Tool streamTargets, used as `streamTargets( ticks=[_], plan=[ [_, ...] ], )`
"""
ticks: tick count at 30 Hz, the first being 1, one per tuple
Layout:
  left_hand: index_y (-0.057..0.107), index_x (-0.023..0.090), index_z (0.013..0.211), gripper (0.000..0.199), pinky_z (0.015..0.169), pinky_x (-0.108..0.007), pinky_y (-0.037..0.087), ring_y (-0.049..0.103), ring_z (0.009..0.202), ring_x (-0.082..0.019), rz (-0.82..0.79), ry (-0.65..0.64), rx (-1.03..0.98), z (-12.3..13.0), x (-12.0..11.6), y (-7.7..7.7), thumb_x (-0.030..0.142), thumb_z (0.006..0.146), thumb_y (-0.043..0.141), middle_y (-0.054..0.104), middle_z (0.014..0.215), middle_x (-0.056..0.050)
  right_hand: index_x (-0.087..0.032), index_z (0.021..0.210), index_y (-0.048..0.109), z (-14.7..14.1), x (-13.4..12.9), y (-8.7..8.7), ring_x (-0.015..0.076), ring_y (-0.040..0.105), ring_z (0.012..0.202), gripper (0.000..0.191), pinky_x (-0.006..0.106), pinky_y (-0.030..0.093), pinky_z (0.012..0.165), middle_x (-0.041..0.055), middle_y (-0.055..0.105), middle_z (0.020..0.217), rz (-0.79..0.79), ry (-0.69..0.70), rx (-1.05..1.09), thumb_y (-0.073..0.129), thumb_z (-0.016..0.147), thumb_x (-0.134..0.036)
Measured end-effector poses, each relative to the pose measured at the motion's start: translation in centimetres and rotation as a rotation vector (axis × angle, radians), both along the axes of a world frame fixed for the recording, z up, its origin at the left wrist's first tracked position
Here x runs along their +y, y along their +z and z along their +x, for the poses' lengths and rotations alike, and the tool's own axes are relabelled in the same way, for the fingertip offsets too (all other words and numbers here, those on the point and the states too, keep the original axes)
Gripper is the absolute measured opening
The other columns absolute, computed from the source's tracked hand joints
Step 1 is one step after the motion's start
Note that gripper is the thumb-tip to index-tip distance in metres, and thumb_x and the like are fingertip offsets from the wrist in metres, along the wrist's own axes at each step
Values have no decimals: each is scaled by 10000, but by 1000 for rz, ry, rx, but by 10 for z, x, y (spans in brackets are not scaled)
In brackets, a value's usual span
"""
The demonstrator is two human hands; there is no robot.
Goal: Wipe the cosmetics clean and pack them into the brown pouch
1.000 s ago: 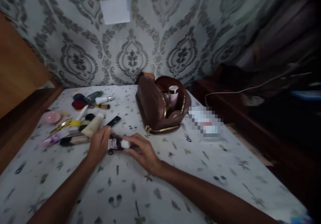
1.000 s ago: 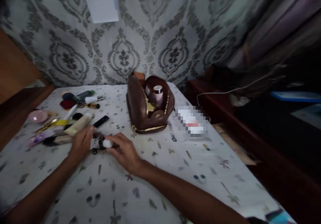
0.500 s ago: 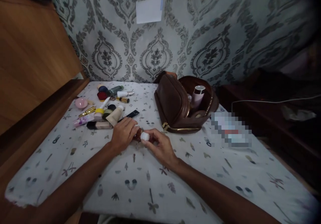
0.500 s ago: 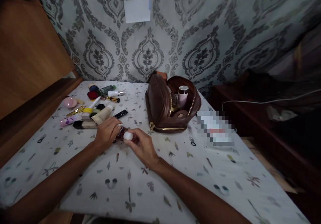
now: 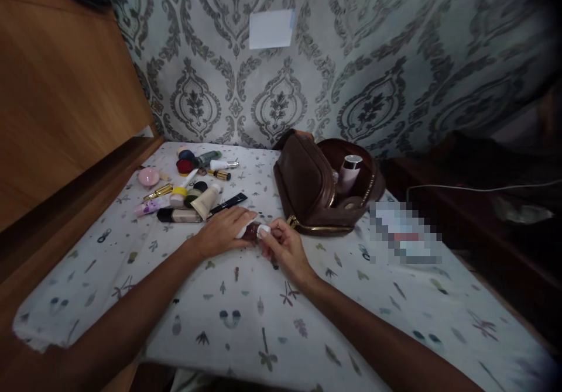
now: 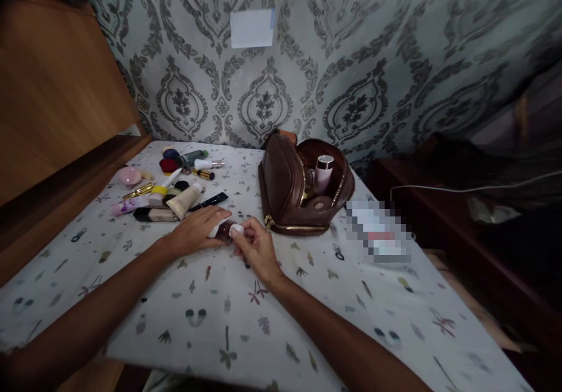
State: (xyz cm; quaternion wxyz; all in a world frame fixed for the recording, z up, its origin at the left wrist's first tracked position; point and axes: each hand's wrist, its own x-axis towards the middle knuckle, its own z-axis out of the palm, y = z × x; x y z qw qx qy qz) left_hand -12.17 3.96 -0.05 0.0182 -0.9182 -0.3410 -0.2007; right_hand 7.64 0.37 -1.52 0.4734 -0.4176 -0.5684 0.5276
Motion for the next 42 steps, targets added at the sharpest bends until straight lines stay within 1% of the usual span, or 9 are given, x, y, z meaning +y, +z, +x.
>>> streamTargets(
  ticks=[3,8,12,16,20,26,30,39,42],
  plan=[
    [511,188,1217,493,848,-385,522,612,1044,-266,-46,77,-36,-3,4,-5,541,877,571,642,1113,-109,-210,813,515,0,2,-2,99,492,472,313,208,396,457,-51,565,559,-1,-17,20,636,844,-498],
    [572,182,1032,458,803,-329,502,630,902,-215,-105,90,-240,-6,6,-5,611,880,510,655,965,-70,-219,1088,611,1,3,-4,129,551,662,364,203,439,465,2,583,814,96,-48,32,669,816,-454],
    [582,181,849,466,656,-268,439,591,703,-162,-118,131,-306,-5,0,2,574,960,359,627,763,-22,-215,1084,651,3,2,-4,111,524,624,331,225,472,509,9,595,830,103,-38,24,657,829,-426],
    [544,183,702,511,579,-259,366,536,581,-136,-21,238,-348,-4,-4,6,519,996,296,584,624,5,-214,1045,674,3,0,-1,104,511,568,300,242,474,513,0,599,774,135,-11,-4,652,831,-424],
    [574,176,715,497,576,-277,349,539,584,-148,141,326,-301,0,-8,8,492,999,317,605,627,-13,-206,1022,676,2,-1,0,115,532,588,298,242,475,519,12,610,786,147,-13,-18,652,831,-433],
    [609,138,1073,469,846,-385,399,611,882,-227,264,100,-127,25,-26,10,479,1004,294,698,946,-94,-203,962,652,3,-2,-3,146,561,665,283,246,481,557,18,614,780,178,3,-37,663,817,-446],
    [617,152,921,451,762,-374,392,590,807,-230,272,97,21,34,-24,7,466,1002,302,669,847,-79,-195,906,641,4,-3,-5,142,545,659,248,246,479,581,4,591,739,206,5,-77,678,800,-417],
    [581,194,802,441,739,-306,420,594,800,-184,-178,252,-170,8,-11,13,400,1019,257,641,810,-32,-181,914,633,2,-5,-1,121,511,603,294,239,432,537,3,594,723,126,17,-55,648,831,-463],
    [555,199,772,425,721,-310,417,577,772,-186,-252,276,-207,2,-9,13,408,1008,270,617,787,-23,-188,917,625,1,-4,-3,123,517,597,296,244,431,537,5,600,733,94,12,-44,649,832,-471]
  ],
)
